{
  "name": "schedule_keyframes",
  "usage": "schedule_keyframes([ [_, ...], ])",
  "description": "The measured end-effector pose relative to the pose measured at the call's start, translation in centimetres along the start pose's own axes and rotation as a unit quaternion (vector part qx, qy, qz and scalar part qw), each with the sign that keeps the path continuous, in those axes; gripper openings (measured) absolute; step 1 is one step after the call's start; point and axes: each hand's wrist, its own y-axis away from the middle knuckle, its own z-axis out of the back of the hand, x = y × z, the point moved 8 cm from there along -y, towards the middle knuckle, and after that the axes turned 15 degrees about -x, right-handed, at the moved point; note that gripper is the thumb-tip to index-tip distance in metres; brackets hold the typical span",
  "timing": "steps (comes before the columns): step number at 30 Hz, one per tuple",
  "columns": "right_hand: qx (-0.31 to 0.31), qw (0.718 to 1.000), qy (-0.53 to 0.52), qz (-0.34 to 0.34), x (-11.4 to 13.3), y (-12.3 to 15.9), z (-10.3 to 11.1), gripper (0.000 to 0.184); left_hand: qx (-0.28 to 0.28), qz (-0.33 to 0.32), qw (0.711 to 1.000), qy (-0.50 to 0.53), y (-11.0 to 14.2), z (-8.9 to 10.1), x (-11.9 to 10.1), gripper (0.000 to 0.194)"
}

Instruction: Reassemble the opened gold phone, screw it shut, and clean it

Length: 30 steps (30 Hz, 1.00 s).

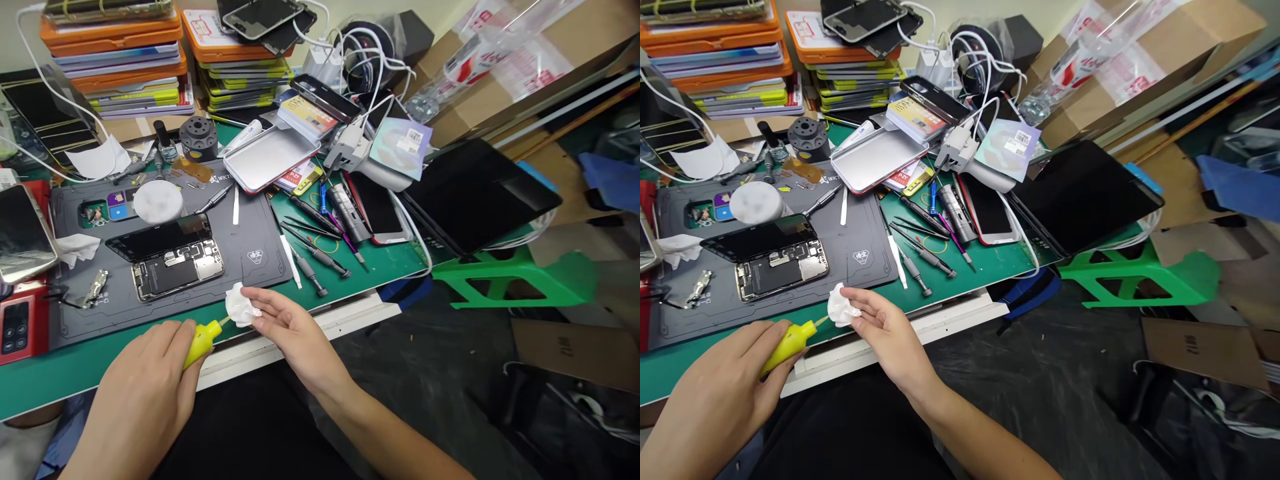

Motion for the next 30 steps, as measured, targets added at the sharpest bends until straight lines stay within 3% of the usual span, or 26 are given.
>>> schedule_keyframes([
  [9,0.000,0.996,-0.059,-0.065,0.0,0.8,-0.6,0.032,-0.011,0.028,0.999,0.026,1.3,-1.1,0.3,0.033],
  [13,0.019,0.986,-0.116,-0.117,-0.5,0.9,-1.1,0.038,-0.032,0.125,0.986,0.101,2.4,-1.3,1.2,0.038],
  [16,0.023,0.983,-0.116,-0.140,-1.0,0.7,-1.3,0.041,-0.091,0.213,0.965,0.122,3.7,-0.1,3.0,0.030],
  [19,-0.004,0.997,-0.019,-0.073,-0.3,0.5,-1.3,0.030,-0.149,0.284,0.944,0.075,6.1,1.5,5.5,0.033],
  [21,-0.038,0.992,0.102,0.057,1.4,0.3,-1.5,0.017,-0.154,0.334,0.929,0.049,8.2,2.0,7.3,0.038],
  [23,-0.055,0.944,0.211,0.250,4.1,0.8,-2.9,0.019,-0.160,0.361,0.918,0.033,10.1,2.3,8.5,0.040],
  [25,-0.039,0.859,0.285,0.424,6.0,1.7,-5.3,0.035,-0.153,0.361,0.920,0.029,11.3,2.1,9.0,0.039],
  [26,-0.024,0.819,0.315,0.479,6.2,1.9,-6.5,0.041,-0.146,0.359,0.922,0.030,11.6,1.9,9.2,0.039],
  [28,0.005,0.762,0.380,0.524,5.8,1.7,-8.4,0.049,-0.131,0.353,0.926,0.035,11.9,1.4,9.4,0.039],
  [30,0.023,0.723,0.446,0.527,5.0,1.1,-9.7,0.050,-0.131,0.347,0.928,0.035,12.0,1.1,9.7,0.042],
])
